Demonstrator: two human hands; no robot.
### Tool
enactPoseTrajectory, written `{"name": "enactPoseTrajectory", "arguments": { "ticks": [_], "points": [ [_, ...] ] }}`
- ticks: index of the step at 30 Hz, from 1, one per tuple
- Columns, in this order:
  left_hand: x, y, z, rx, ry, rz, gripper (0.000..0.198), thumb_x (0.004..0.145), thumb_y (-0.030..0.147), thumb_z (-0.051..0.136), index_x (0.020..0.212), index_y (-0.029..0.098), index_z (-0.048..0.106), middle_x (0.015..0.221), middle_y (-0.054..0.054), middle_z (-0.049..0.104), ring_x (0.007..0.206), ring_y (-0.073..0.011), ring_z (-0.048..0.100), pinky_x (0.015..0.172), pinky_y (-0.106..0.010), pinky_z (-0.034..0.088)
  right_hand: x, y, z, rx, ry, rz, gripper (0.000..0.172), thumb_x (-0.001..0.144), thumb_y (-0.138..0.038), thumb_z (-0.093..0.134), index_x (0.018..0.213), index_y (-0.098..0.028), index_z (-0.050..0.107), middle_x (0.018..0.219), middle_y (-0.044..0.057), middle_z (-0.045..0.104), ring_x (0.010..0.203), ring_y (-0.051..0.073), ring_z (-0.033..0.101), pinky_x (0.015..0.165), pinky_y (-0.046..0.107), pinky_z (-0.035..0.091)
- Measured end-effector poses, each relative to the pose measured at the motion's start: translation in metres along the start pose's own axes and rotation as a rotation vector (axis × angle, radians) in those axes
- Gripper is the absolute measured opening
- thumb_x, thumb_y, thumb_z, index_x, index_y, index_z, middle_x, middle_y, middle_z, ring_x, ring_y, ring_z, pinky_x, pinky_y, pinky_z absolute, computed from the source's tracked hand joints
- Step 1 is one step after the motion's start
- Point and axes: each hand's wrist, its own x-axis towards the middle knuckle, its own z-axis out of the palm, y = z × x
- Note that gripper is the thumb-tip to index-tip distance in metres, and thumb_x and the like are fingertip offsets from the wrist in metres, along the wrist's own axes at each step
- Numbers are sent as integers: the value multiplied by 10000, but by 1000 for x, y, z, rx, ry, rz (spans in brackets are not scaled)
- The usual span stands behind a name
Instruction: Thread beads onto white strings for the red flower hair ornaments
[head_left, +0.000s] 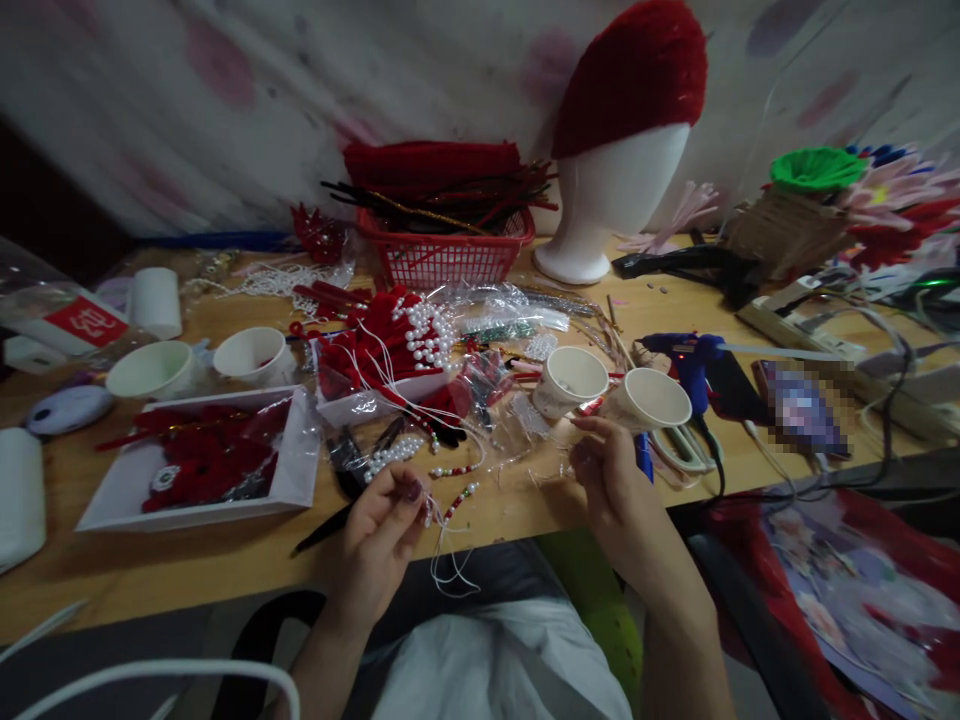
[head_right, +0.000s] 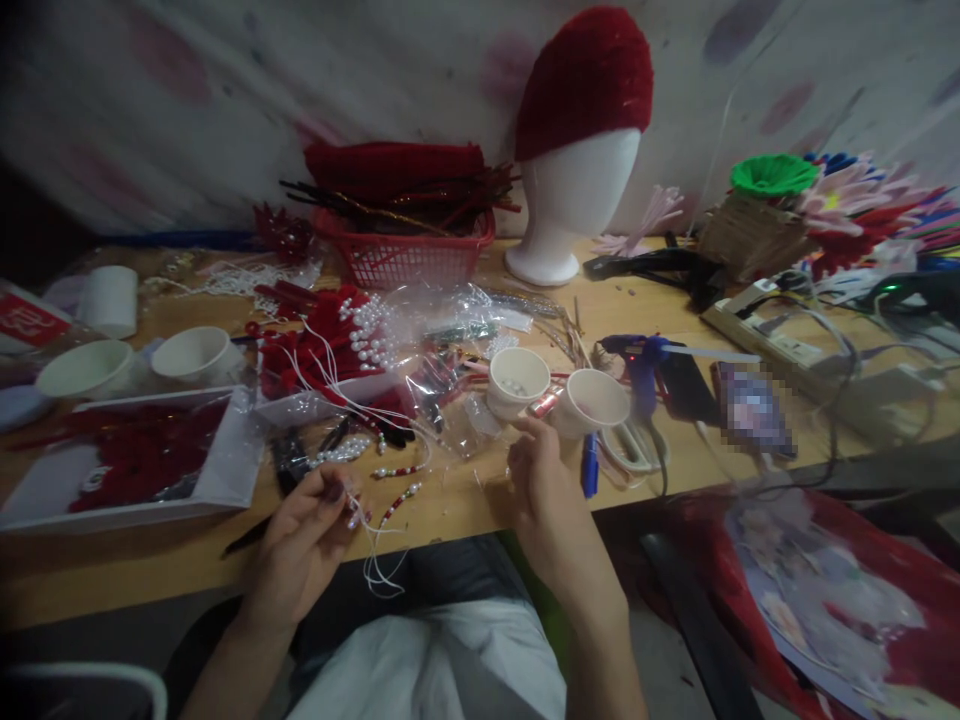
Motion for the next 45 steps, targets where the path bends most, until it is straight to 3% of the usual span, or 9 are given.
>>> {"name": "enactPoseTrajectory", "arguments": {
  "ticks": [3, 7, 8, 13, 17, 24, 34, 45],
  "points": [
    [2, -1, -1, -19, 4, -14, 334, 616, 327, 931, 757, 153, 684, 699, 34, 608, 583, -38, 535, 584, -106, 471, -5, -11, 3, 110, -22, -50, 318, 991, -199, 409, 1308, -183, 420, 855, 54, 687, 764, 192, 683, 697, 300, 546],
    [8, -1, -6, -44, 6, -40, 357, 573, 328, 953, 732, 149, 688, 660, 34, 608, 561, -44, 542, 557, -110, 483, -9, -37, 18, 265, 53, -71, 34, 965, -223, 589, 980, -234, 617, 742, -3, 715, 569, 137, 644, 548, 225, 487],
    [9, -1, -7, -46, 5, -43, 357, 564, 326, 958, 727, 151, 692, 654, 34, 608, 562, -45, 545, 562, -110, 489, -9, -44, 24, 289, 55, -100, 42, 959, -213, 602, 930, -232, 627, 679, -21, 683, 522, 124, 604, 518, 219, 458],
    [14, 1, -9, -70, -21, -68, 321, 565, 308, 959, 717, 161, 717, 710, 24, 635, 636, -64, 590, 648, -145, 542, -3, -68, 53, 443, -140, -208, 121, 975, -152, 466, 932, -212, 562, 759, 14, 643, 608, 134, 564, 532, 238, 436],
    [15, 2, -10, -126, -39, -111, 282, 571, 268, 959, 700, 161, 732, 797, -1, 671, 703, -81, 626, 670, -145, 543, 0, -69, 65, 549, -305, -216, 110, 970, -147, 443, 944, -207, 532, 770, 12, 633, 640, 133, 566, 570, 249, 451],
    [14, 4, -9, -109, -71, -137, 213, 628, 246, 928, 682, 170, 737, 772, 11, 626, 670, -68, 586, 628, -129, 508, 2, -62, 70, 671, -339, -214, 109, 934, -123, 498, 880, -210, 534, 652, -56, 522, 504, 82, 420, 469, 219, 335],
    [15, 6, -9, -80, -46, -166, 215, 631, 248, 924, 665, 162, 730, 766, 17, 612, 629, -60, 594, 582, -122, 513, 2, -61, 72, 740, -388, -125, 118, 938, -138, 502, 868, -195, 578, 655, -39, 552, 541, 88, 472, 487, 212, 364],
    [15, 5, -12, -150, -149, -173, 164, 735, 232, 861, 725, 152, 719, 783, 16, 636, 666, -58, 610, 598, -116, 543, 3, -61, 72, 850, -425, -127, 90, 937, -125, 520, 881, -169, 576, 638, -76, 488, 524, 39, 404, 467, 152, 302]
  ]
}}
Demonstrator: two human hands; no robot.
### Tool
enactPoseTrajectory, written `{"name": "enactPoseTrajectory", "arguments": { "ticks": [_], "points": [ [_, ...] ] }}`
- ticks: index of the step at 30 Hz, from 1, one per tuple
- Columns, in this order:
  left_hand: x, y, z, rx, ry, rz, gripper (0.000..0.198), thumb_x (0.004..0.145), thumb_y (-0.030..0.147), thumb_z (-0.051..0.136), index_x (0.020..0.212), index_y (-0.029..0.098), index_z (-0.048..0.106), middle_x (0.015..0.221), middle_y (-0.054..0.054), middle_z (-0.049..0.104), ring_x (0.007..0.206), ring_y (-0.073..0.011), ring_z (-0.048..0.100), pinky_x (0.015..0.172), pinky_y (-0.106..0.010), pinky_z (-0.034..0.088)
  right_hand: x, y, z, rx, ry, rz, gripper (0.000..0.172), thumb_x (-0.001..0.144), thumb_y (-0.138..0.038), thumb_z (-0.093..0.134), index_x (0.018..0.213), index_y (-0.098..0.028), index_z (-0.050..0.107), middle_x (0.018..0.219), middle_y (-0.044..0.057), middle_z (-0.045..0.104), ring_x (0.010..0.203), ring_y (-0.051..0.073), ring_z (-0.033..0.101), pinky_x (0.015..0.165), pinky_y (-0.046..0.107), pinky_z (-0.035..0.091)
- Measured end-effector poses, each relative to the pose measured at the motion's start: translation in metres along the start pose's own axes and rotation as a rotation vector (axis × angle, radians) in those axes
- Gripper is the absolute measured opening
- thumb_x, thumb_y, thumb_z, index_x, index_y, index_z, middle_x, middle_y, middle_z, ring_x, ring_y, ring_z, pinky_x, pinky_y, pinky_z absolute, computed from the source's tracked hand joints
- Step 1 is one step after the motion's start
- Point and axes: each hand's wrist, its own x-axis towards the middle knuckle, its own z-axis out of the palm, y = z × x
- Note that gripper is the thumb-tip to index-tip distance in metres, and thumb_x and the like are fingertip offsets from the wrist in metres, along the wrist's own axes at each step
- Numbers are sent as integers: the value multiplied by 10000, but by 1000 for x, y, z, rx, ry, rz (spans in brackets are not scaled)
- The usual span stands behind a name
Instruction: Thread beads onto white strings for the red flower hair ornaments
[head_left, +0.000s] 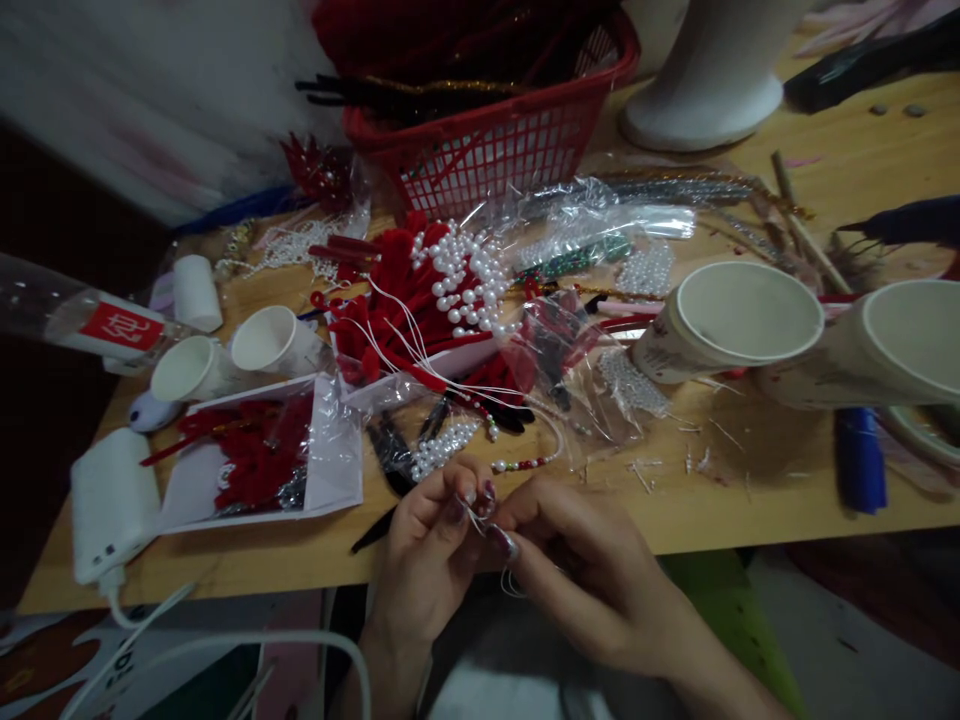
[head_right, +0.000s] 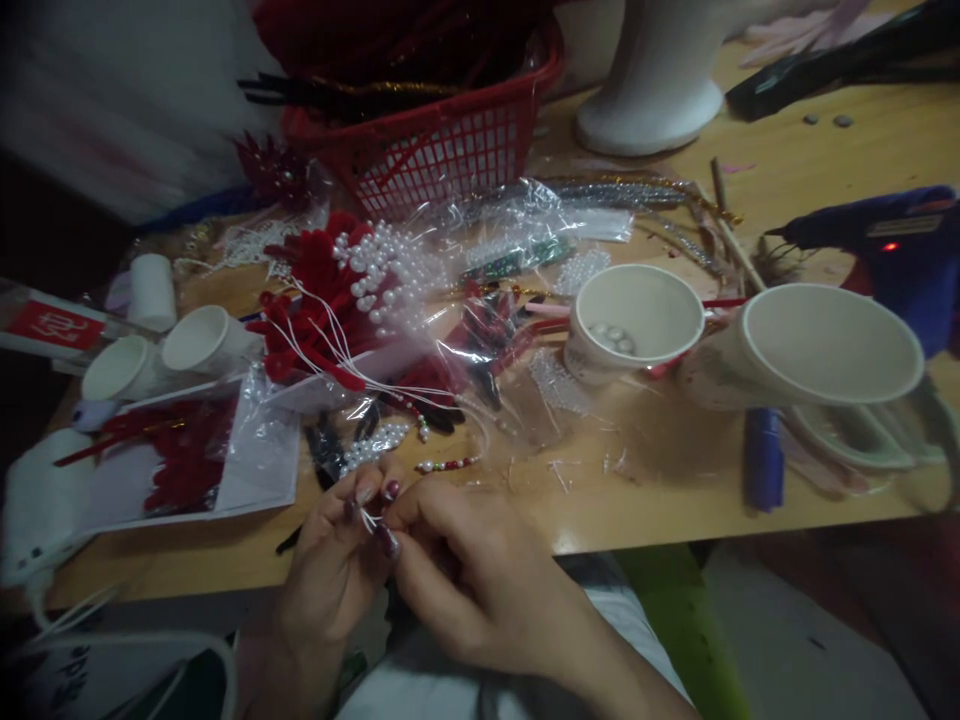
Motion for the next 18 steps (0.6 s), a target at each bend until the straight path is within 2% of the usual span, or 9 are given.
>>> {"name": "enactPoseTrajectory", "arguments": {
  "ticks": [10, 18],
  "points": [
    [-2, 0, -2, -37, -52, -20, 123, 772, 198, 829, 752, 159, 715, 796, 21, 647, 662, -50, 618, 609, -113, 552, -1, 2, 0, -5, 3, -10, 91, 915, -113, 525, 861, -168, 575, 631, -72, 494, 530, 44, 419, 477, 151, 310],
    [0, -1, -2, -27, -48, -13, 123, 757, 161, 837, 748, 157, 715, 798, 25, 652, 669, -49, 637, 614, -108, 550, -2, 2, 1, 19, 11, -9, 87, 927, -132, 521, 883, -174, 583, 671, -54, 532, 563, 54, 461, 509, 150, 349]
  ]
}}
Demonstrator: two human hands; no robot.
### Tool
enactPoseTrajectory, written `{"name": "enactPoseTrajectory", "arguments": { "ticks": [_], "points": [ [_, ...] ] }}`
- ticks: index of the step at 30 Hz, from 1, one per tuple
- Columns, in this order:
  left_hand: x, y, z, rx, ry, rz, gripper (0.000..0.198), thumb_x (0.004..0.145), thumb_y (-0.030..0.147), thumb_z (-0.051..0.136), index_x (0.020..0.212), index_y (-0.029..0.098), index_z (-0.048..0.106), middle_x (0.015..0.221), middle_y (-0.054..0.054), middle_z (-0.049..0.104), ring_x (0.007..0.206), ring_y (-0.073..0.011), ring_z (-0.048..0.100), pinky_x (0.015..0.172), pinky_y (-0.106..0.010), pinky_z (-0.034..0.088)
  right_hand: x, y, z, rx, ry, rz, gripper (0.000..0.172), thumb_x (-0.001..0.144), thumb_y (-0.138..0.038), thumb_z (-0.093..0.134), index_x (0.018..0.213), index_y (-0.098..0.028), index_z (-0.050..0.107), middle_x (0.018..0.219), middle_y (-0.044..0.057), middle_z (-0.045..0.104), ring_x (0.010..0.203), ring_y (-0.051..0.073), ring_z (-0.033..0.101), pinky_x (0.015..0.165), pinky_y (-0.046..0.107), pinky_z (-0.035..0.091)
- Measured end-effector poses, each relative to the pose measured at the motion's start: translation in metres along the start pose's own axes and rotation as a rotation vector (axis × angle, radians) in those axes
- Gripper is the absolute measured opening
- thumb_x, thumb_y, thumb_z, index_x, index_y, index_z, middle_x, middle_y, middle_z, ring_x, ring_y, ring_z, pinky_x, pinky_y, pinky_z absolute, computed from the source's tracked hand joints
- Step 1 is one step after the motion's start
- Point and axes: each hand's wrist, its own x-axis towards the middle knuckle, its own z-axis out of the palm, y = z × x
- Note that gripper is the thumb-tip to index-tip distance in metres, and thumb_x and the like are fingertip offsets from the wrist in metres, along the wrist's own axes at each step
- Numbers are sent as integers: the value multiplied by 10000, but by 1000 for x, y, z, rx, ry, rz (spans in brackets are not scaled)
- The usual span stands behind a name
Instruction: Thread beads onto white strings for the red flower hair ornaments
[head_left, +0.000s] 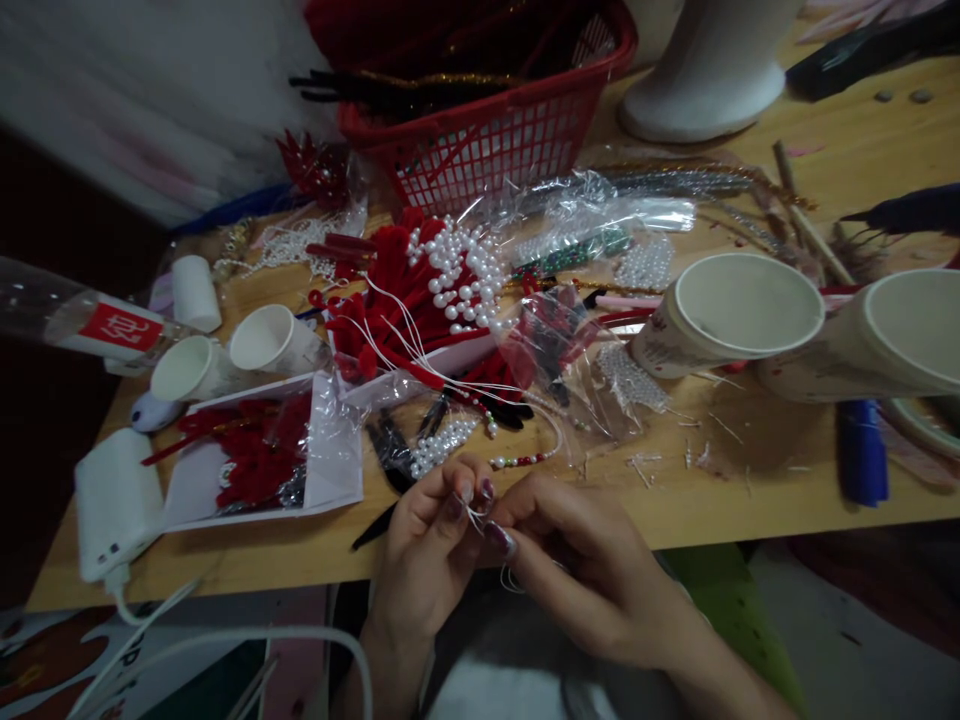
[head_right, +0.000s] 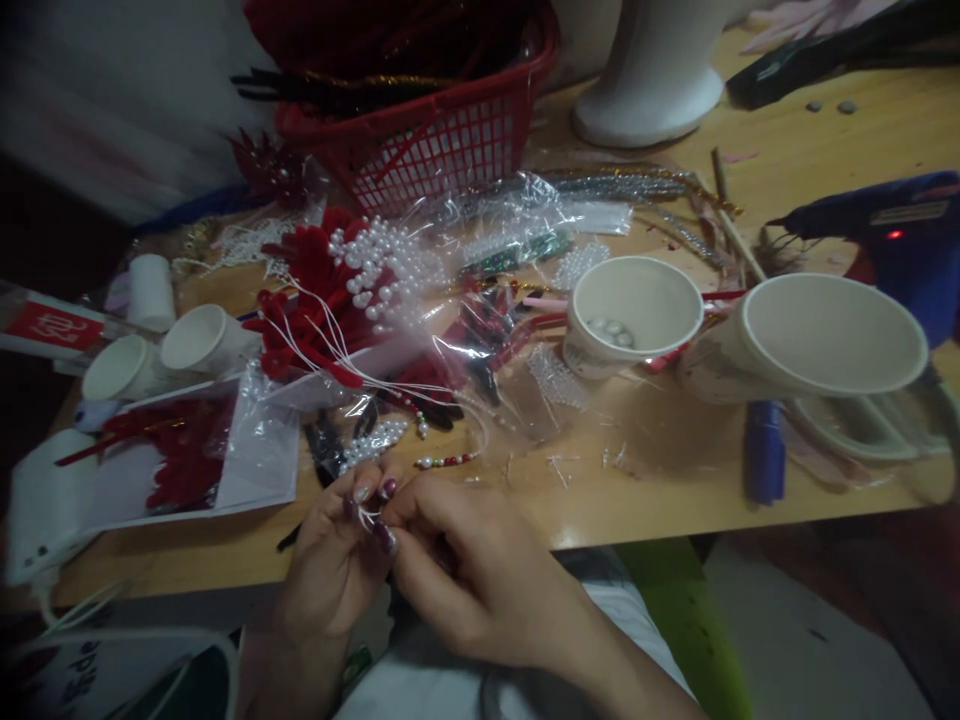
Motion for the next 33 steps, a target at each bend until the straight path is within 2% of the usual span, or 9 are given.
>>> {"name": "enactPoseTrajectory", "arguments": {
  "ticks": [9, 15, 25, 33],
  "points": [
    [-1, 0, 4, 78, 15, 75, 116, 747, 178, 847, 725, 168, 733, 775, 29, 647, 652, -46, 633, 585, -94, 532, 1, -1, -3, 39, -18, 40, 98, 930, -163, 523, 847, -178, 571, 606, -75, 454, 514, 57, 389, 465, 166, 299],
    [-4, -3, 3, 142, 24, 145, 99, 762, 194, 836, 741, 184, 740, 779, 31, 644, 650, -44, 624, 569, -85, 519, 0, -2, -6, 43, -27, 50, 99, 919, -159, 508, 842, -178, 567, 613, -70, 455, 515, 60, 386, 467, 173, 303],
    [-7, -8, 5, 367, 158, 314, 190, 723, 292, 864, 682, 183, 715, 744, 17, 618, 610, -70, 571, 541, -129, 491, -1, -6, -9, 47, -49, 29, 115, 893, -120, 506, 813, -184, 558, 600, -65, 454, 512, 63, 385, 462, 184, 300],
    [-7, -10, 7, 321, 147, 303, 161, 730, 283, 864, 697, 203, 728, 708, 22, 653, 644, -82, 602, 557, -131, 474, -4, -5, -9, 93, -33, 54, 113, 916, -150, 521, 812, -189, 545, 575, -86, 400, 473, 54, 333, 422, 174, 248]
  ]
}}
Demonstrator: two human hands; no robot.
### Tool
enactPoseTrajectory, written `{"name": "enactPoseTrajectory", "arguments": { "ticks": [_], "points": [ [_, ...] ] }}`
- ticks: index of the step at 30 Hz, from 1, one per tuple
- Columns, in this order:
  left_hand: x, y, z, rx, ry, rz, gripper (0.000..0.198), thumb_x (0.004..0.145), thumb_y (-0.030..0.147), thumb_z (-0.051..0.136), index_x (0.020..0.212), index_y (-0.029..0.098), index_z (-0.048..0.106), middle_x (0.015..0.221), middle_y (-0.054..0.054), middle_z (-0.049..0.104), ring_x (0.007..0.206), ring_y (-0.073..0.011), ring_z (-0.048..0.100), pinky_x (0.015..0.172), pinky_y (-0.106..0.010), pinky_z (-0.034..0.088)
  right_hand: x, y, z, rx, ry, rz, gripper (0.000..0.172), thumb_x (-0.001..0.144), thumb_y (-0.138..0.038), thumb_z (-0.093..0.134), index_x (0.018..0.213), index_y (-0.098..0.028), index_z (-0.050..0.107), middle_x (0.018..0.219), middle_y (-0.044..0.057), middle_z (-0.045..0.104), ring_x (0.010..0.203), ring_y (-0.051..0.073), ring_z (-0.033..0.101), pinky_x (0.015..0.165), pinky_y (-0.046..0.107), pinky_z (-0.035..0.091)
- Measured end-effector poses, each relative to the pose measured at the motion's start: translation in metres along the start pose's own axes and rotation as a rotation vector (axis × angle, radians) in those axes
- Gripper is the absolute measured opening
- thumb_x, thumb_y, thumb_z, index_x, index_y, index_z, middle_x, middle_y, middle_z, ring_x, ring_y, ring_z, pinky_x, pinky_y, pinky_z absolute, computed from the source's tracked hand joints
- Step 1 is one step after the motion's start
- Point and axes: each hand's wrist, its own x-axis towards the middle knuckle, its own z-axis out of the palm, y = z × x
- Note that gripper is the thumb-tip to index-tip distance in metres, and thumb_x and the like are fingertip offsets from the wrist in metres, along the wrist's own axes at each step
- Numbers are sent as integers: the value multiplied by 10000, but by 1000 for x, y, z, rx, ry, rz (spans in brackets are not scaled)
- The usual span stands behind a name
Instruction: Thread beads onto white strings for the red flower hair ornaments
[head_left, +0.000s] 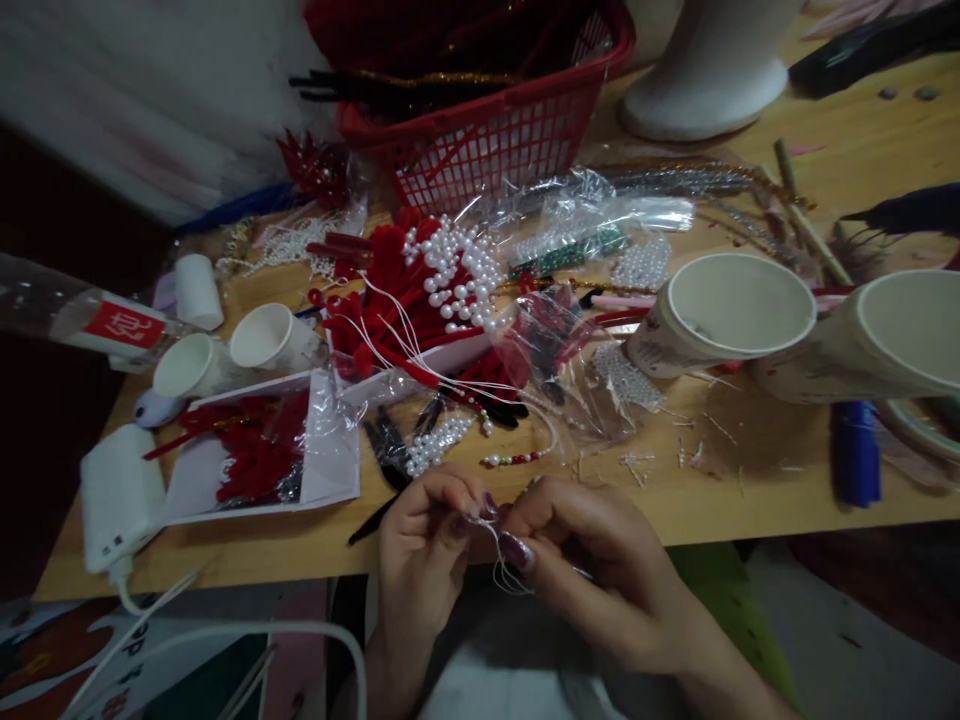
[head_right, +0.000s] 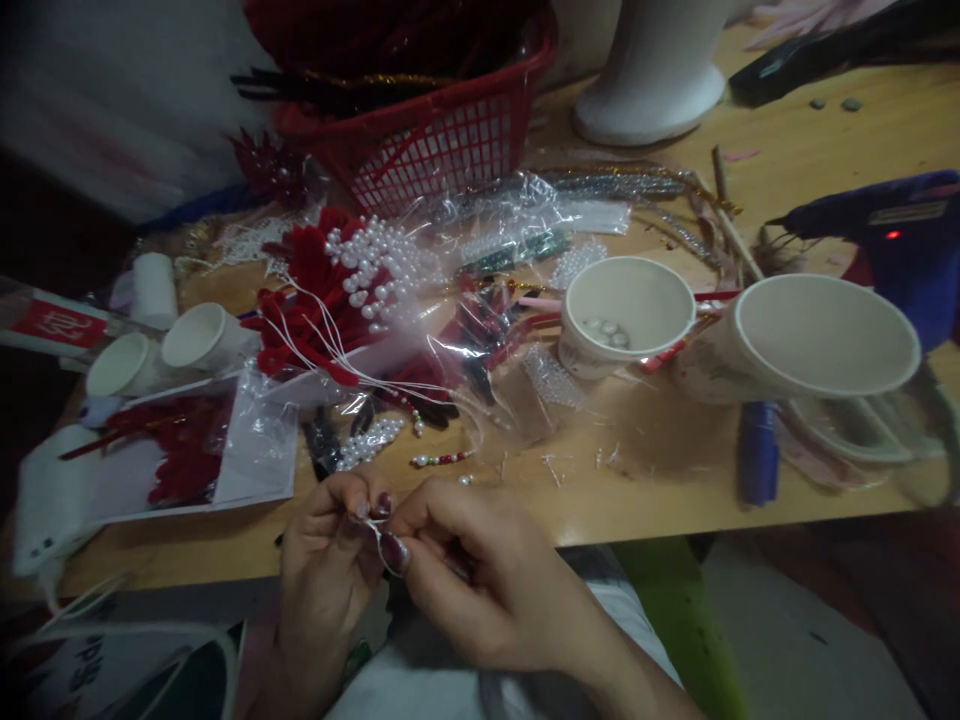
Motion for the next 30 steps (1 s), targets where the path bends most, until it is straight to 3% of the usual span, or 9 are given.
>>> {"name": "enactPoseTrajectory", "arguments": {
  "ticks": [18, 30],
  "points": [
    [-2, 0, 0, 78, 32, 22, 208, 702, 327, 879, 687, 191, 723, 705, 0, 675, 645, -107, 629, 575, -163, 517, -1, 1, 0, 28, 9, 6, 108, 918, -157, 529, 818, -193, 545, 580, -85, 411, 467, 52, 332, 412, 176, 238],
    [1, 1, -2, -5, -42, -34, 246, 681, 339, 891, 642, 196, 694, 679, 16, 612, 603, -91, 564, 547, -155, 490, 2, 1, 1, -44, 15, -30, 112, 916, -155, 534, 825, -182, 594, 571, -78, 433, 472, 55, 370, 425, 177, 273]
  ]
}}
